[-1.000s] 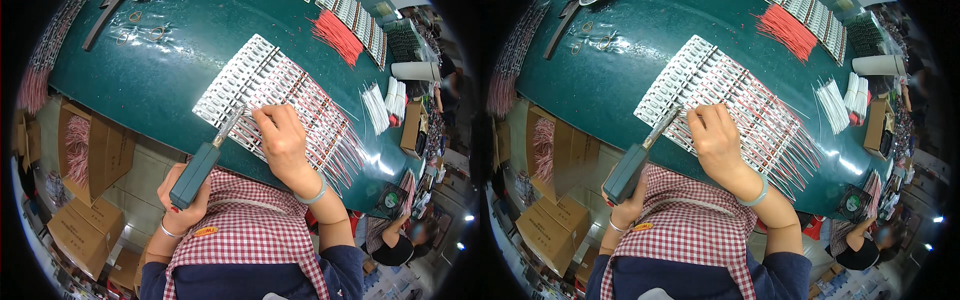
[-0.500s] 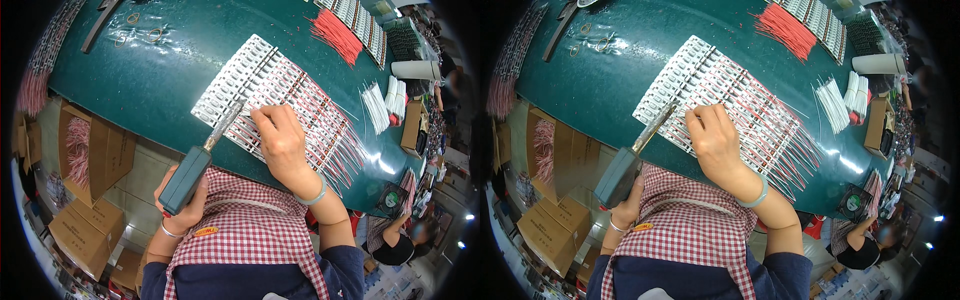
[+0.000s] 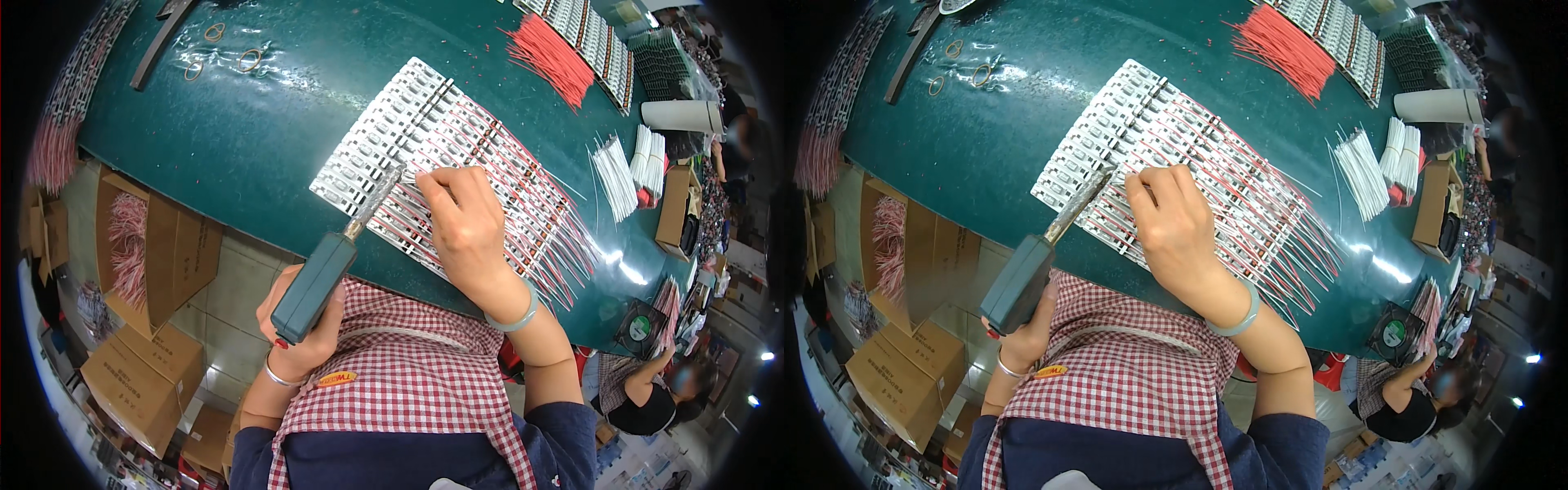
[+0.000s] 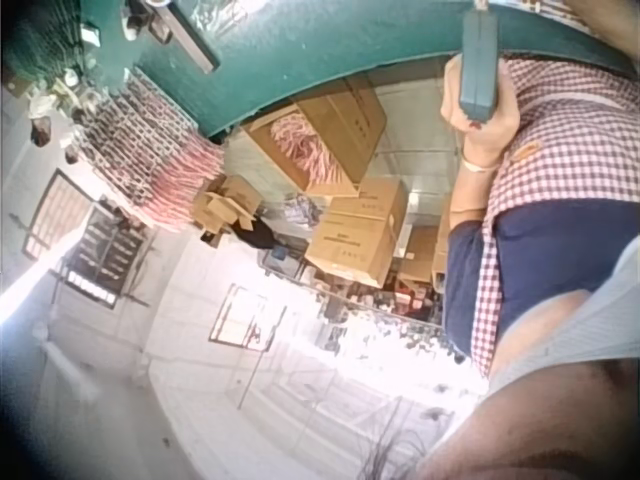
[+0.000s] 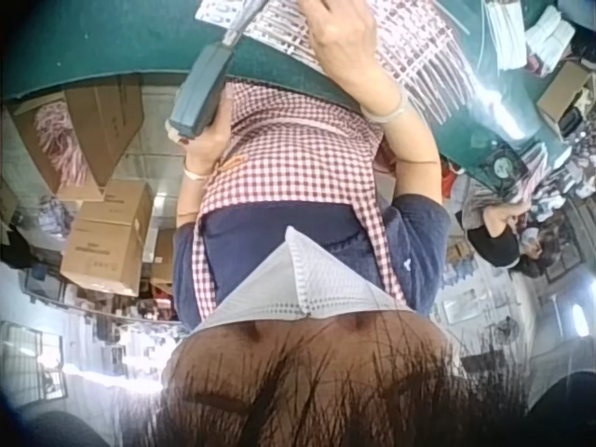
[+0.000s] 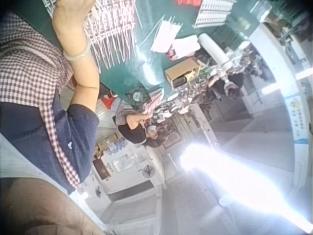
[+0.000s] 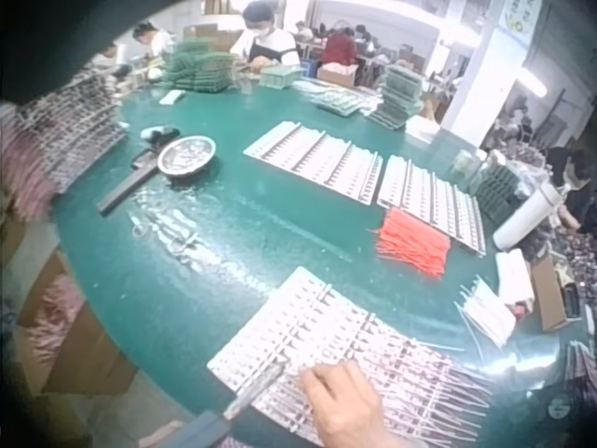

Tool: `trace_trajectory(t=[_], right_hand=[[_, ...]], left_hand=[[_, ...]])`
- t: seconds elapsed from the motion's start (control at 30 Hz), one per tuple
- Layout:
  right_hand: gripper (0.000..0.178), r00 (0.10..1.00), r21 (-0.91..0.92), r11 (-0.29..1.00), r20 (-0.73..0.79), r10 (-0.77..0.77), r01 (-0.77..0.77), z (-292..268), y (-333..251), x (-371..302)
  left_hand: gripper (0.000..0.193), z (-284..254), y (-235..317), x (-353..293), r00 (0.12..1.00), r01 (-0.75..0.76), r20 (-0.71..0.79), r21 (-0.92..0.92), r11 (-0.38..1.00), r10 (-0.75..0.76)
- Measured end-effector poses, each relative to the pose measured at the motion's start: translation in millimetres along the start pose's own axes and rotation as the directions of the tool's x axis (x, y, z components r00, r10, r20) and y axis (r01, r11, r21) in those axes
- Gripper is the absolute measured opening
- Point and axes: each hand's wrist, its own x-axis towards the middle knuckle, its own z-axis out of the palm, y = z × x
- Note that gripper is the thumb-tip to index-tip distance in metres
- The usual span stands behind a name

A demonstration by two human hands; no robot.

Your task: The person uses a soldering iron to attach red and white wires to a white plastic grid fixture. They repeatedly pick up individual wires, place them into slots on the grid, and apply the soldering iron to secure them. The process is repetitive, focusing on filling the grid with wires.

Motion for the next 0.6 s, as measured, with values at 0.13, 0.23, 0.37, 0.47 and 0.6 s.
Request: trace_trajectory(t=[0.13, 0.23, 0.37, 0.47, 0.6], right_hand=[[0.032, 1.000, 0.004, 1.000, 0.006, 0.000, 0.000, -1, -2, 2], [0.032, 1.000, 0.005, 1.000, 0.003, -0.010, 0.010, 0, -1, 2], [0.032, 1.000, 0.008, 1.000, 0.012, -0.013, 0.013, 1, -1, 2], [0.031, 1.000, 0.009, 1.000, 0.011, -0.012, 0.012, 0, -1, 2], [0.030, 1.000, 0.008, 1.000, 0.010, -0.008, 0.008, 0, -1, 2]], left_hand=[[0.020, 3, 2, 2, 1.000, 0.004, -0.007, 0.005, 1.000, -0.004], [0.019, 4, 2, 8, 0.995, -0.101, -0.018, 0.073, 0.992, 0.103], [0.017, 3, 4, 10, 0.991, -0.134, -0.008, 0.095, 0.986, 0.135], [0.018, 3, 4, 7, 0.995, -0.095, -0.015, 0.052, 0.994, 0.096], [0.022, 0, -11, -13, 1.000, -0.013, -0.023, 0.014, 1.000, 0.013]])
